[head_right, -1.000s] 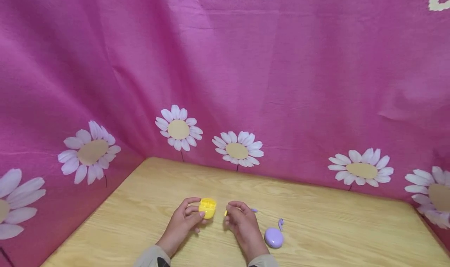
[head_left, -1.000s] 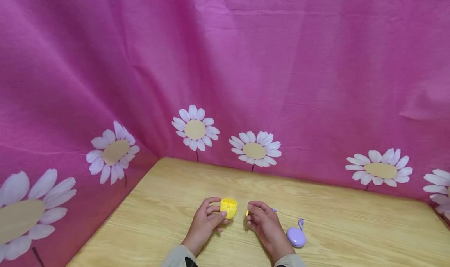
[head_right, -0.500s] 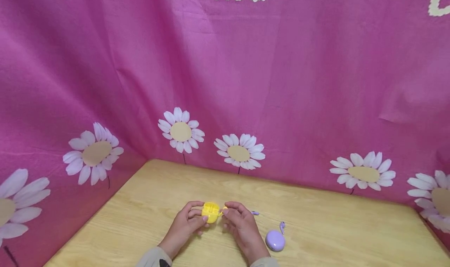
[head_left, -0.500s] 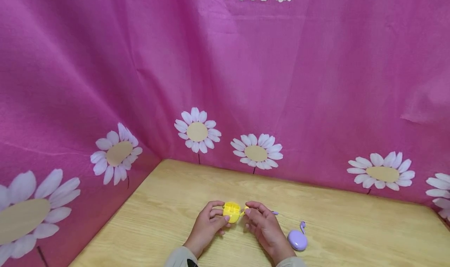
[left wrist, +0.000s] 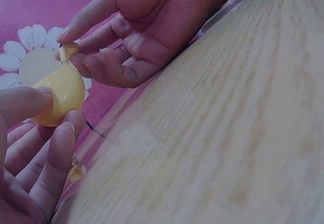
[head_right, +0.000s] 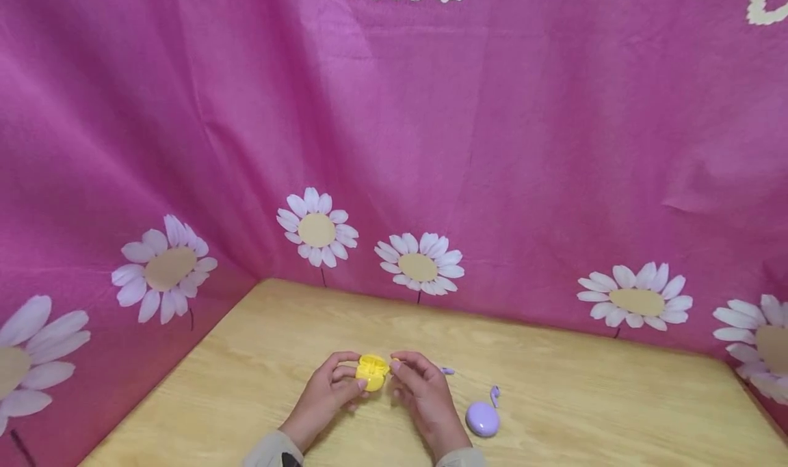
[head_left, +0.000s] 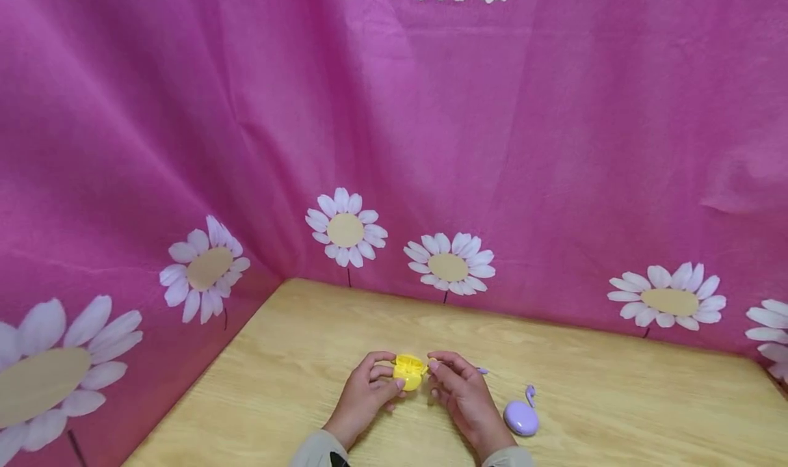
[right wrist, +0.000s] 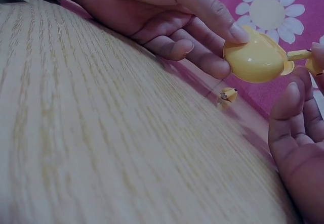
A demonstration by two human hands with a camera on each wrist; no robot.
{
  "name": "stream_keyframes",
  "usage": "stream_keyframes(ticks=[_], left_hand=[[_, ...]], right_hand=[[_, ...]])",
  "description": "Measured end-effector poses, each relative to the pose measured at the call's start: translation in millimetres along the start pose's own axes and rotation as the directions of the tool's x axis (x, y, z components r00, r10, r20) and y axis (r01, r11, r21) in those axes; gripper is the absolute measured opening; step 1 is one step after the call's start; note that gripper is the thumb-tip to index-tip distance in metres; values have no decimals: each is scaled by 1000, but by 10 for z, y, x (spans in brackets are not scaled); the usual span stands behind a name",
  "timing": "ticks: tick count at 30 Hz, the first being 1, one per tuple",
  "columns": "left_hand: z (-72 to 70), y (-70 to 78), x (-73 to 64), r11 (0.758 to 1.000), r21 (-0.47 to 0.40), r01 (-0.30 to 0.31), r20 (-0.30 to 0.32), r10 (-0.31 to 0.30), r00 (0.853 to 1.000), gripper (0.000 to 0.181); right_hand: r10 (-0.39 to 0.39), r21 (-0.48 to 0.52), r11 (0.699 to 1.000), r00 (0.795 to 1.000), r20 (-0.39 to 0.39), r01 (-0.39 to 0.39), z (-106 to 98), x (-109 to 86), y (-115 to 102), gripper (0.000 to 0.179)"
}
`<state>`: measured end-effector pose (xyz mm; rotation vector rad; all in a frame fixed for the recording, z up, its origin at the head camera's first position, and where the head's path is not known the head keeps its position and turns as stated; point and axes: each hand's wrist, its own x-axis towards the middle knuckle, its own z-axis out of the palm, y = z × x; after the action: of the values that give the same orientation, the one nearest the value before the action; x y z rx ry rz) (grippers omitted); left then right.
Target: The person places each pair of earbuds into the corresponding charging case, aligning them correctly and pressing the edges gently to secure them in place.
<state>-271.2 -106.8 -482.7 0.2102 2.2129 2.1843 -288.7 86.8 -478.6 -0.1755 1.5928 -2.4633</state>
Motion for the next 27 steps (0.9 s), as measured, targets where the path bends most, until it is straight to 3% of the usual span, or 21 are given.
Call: stream_keyframes(ticks=[8,19,27], left_hand=[[-16,-34,-41,1000,2,-2,14,2,1000,52],[-28,-20,9,998,41,-37,23,36,999,51],[-12,-27,7,999,38,-16,31,15,999,51]], right_hand=[[34,-36,999,999,-1,-34,1,-31,29,16],[-16,-87,996,1000,-9,15,62,9,8,15],[-6,-110,994,1000,-25,3,43,18,26,18]])
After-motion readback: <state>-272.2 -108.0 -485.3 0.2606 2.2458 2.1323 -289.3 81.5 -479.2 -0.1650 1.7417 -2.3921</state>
